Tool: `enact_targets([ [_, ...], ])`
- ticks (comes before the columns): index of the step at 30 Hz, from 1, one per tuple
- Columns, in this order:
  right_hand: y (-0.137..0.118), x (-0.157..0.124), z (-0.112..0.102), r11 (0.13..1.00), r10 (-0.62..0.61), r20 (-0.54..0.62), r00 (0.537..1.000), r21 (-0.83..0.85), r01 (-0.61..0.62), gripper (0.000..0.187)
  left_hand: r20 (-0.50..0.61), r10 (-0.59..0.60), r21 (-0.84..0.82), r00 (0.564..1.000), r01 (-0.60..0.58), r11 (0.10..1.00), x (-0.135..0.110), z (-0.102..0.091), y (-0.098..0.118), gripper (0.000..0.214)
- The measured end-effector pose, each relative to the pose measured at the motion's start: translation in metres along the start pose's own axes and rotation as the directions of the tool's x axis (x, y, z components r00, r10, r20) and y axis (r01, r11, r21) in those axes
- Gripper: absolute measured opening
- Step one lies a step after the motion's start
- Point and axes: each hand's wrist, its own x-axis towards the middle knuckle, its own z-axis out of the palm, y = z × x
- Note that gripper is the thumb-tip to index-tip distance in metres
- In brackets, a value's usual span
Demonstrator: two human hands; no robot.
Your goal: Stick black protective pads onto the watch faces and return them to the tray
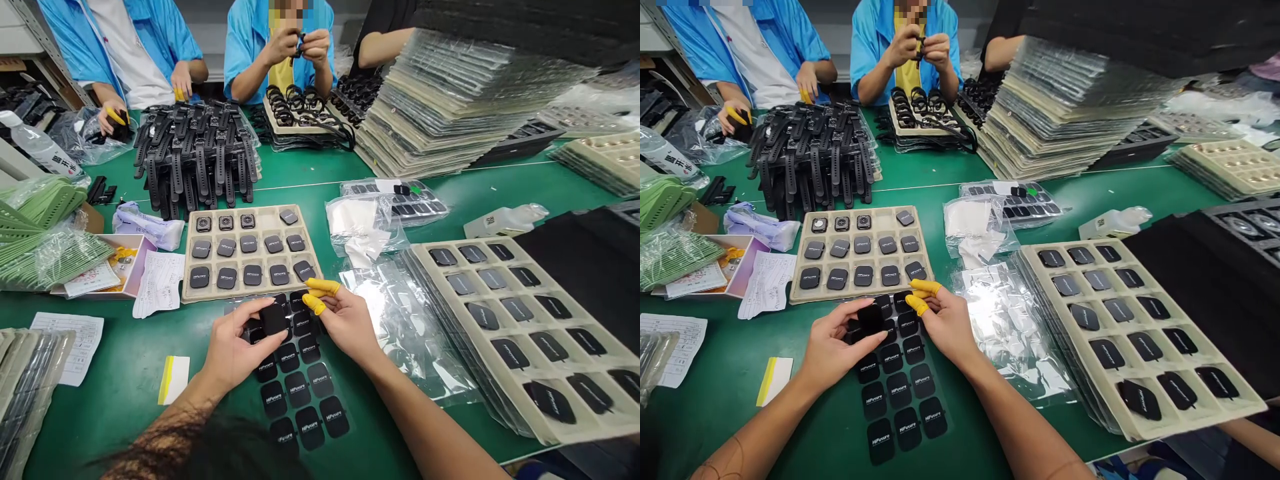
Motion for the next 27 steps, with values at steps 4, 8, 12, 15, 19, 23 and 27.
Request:
enact_targets([
  [4, 0.004, -0.002, 0.002, 0.998, -0.067, -0.028, 0.997, -0.024, 0.066, 0.032, 0.021, -0.1, -0.113, 0.995, 0.102, 0.988, 0.002, 0.0, 0.004, 0.051],
  [8, 0.0, 0.004, -0.004, 0.966, -0.256, 0.036, 0.966, -0.012, 0.257, 0.015, 0.047, -0.265, -0.376, 0.963, 0.263, 0.888, 0.008, -0.001, 0.009, 0.063],
  [12, -0.016, 0.008, -0.022, 0.92, -0.293, 0.107, 0.95, 0.302, 0.25, 0.024, 0.043, -0.276, -0.357, 0.96, 0.273, 0.893, 0.009, -0.002, 0.006, 0.063],
  [15, -0.03, -0.001, -0.026, 0.949, -0.07, 0.156, 0.985, 0.316, 0.017, 0.029, 0.062, -0.197, -0.15, 0.978, 0.204, 0.967, 0.006, -0.002, 0.002, 0.056],
  [19, -0.039, -0.019, -0.006, 0.977, 0.176, 0.23, 0.957, 0.08, -0.199, 0.036, 0.131, -0.087, 0.053, 0.988, 0.081, 0.995, 0.002, 0.0, 0.002, 0.05],
  [23, -0.035, -0.026, 0.013, 0.961, 0.235, 0.237, 0.943, 0.091, -0.263, 0.035, 0.154, -0.028, 0.139, 0.988, 0.006, 0.99, 0.0, 0.001, 0.005, 0.048],
  [27, -0.032, -0.025, 0.016, 0.943, 0.288, 0.215, 0.933, 0.107, -0.315, 0.038, 0.141, -0.003, 0.194, 0.99, -0.025, 0.981, 0.0, 0.001, 0.008, 0.047],
])
